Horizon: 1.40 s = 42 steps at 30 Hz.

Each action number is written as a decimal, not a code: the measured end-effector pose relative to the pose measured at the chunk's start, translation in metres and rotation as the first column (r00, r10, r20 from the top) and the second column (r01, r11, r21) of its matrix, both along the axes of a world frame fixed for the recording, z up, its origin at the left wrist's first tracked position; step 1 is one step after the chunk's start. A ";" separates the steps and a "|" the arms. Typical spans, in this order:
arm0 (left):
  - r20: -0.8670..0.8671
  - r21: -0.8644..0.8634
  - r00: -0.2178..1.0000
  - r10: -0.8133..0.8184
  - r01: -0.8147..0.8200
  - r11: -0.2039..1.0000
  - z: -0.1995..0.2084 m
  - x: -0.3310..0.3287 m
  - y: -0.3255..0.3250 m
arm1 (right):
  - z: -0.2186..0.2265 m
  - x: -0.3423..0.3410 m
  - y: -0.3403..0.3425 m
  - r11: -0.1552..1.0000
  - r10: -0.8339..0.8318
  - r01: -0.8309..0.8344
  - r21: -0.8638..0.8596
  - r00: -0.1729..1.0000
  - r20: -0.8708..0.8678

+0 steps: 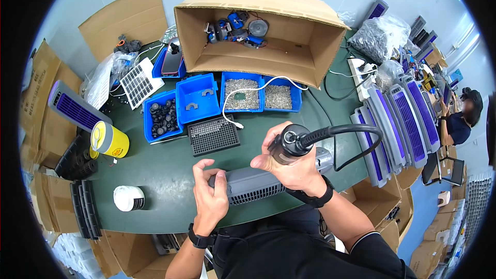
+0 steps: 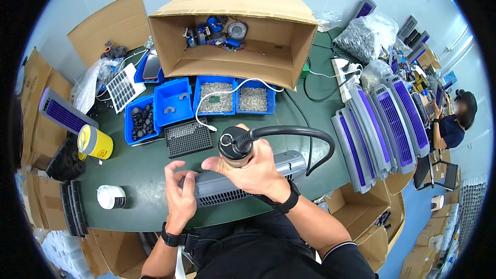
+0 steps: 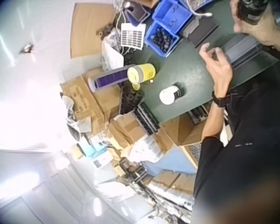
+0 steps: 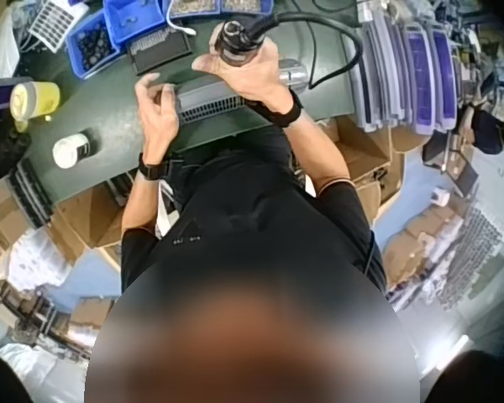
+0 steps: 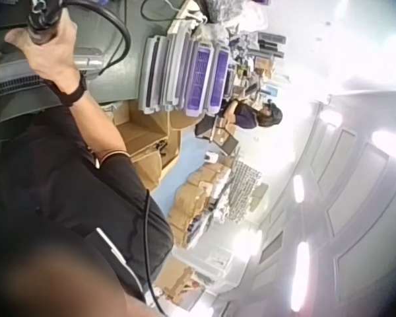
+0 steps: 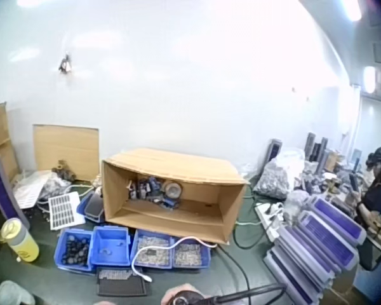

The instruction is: The person assembles a small electronic device by connecting internal wires, inserting a purple filter, and closing the casing. They then use a hot glue gun to apply adhesive to the device's exterior before placing it on a stack of similar units. The person then retrieves another device from a box to continue the process.

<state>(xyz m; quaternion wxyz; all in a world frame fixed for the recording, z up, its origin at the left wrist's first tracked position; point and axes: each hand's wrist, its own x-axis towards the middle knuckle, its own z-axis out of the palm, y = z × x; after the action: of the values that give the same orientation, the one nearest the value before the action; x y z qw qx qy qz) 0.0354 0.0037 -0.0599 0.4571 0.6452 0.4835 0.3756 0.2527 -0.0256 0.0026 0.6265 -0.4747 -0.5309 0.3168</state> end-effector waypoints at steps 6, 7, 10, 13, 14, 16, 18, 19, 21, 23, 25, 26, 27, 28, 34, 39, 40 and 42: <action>-0.003 0.007 1.000 0.000 0.000 1.000 -0.002 -0.001 0.000 | -0.003 -0.002 0.001 1.000 0.009 -0.009 -0.009 1.000 -0.030; 0.000 0.005 1.000 -0.002 0.002 1.000 -0.001 -0.001 0.000 | -0.006 -0.001 0.001 1.000 0.025 -0.025 -0.015 1.000 -0.018; 0.007 -0.002 1.000 -0.004 0.004 1.000 0.000 0.000 0.000 | -0.005 0.001 0.001 0.999 0.031 -0.031 -0.019 1.000 0.005; 0.011 0.004 1.000 -0.001 0.001 1.000 -0.003 0.001 0.001 | -0.005 -0.001 0.003 0.999 0.020 -0.022 -0.030 0.998 -0.065; 0.013 0.009 1.000 -0.004 0.003 1.000 -0.003 0.001 0.002 | -0.004 -0.001 0.003 0.999 0.015 -0.018 -0.035 0.995 -0.102; -0.007 -0.010 1.000 -0.009 0.009 1.000 0.002 0.000 0.002 | 0.006 0.000 0.000 1.000 0.025 -0.022 0.022 0.991 -0.131; -0.025 -0.022 1.000 -0.007 0.006 1.000 0.003 -0.005 0.004 | 0.010 0.011 -0.004 0.993 0.046 -0.018 0.116 0.970 -0.238; -0.034 -0.029 0.999 -0.002 0.001 1.000 0.002 -0.011 0.006 | 0.016 0.021 -0.008 0.981 0.043 0.019 0.191 0.948 -0.315; -0.087 -0.042 0.996 0.009 -0.012 0.999 0.006 -0.020 0.007 | 0.023 0.049 -0.015 0.962 -0.054 0.113 0.249 0.971 -0.231; -0.088 -0.026 0.996 0.014 -0.017 1.000 0.002 -0.028 0.008 | 0.030 0.067 -0.017 0.963 -0.105 0.161 0.216 0.963 -0.248; -0.090 -0.031 0.996 0.020 -0.023 0.999 0.003 -0.029 0.006 | 0.030 0.072 -0.018 0.973 -0.159 0.192 0.129 0.960 -0.232; -0.090 -0.032 0.996 0.026 -0.029 0.999 0.004 -0.029 0.006 | 0.026 0.075 -0.020 0.977 -0.167 0.191 0.091 0.961 -0.222; -0.078 -0.023 0.997 0.026 -0.027 0.999 0.003 -0.027 0.006 | 0.025 0.077 -0.022 0.981 -0.174 0.189 0.052 0.962 -0.211; -0.068 -0.017 0.997 0.025 -0.026 1.000 0.003 -0.027 0.006 | 0.024 0.076 -0.022 0.979 -0.184 0.199 0.046 0.958 -0.218; -0.067 -0.004 0.997 0.025 -0.025 1.000 0.003 -0.027 0.006 | 0.009 0.069 -0.023 0.968 -0.248 0.250 0.005 0.962 -0.118; -0.007 -0.046 0.999 0.044 -0.044 0.998 0.002 -0.026 0.005 | 0.004 0.064 -0.023 0.961 -0.270 0.274 0.022 0.957 -0.107; -0.001 -0.037 0.999 0.042 -0.042 0.998 0.000 -0.027 0.005 | -0.001 0.067 -0.023 0.964 -0.261 0.263 0.029 0.963 -0.071; 0.011 -0.029 0.999 0.039 -0.038 0.999 -0.001 -0.027 0.004 | -0.003 0.067 -0.024 0.968 -0.248 0.249 0.035 0.968 -0.039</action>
<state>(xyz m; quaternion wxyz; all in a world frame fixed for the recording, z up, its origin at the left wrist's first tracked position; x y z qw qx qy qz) 0.0083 0.0080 -0.0614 0.4620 0.6268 0.4985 0.3810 0.3194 -0.0496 -0.0005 0.6794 -0.5194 -0.4628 0.2334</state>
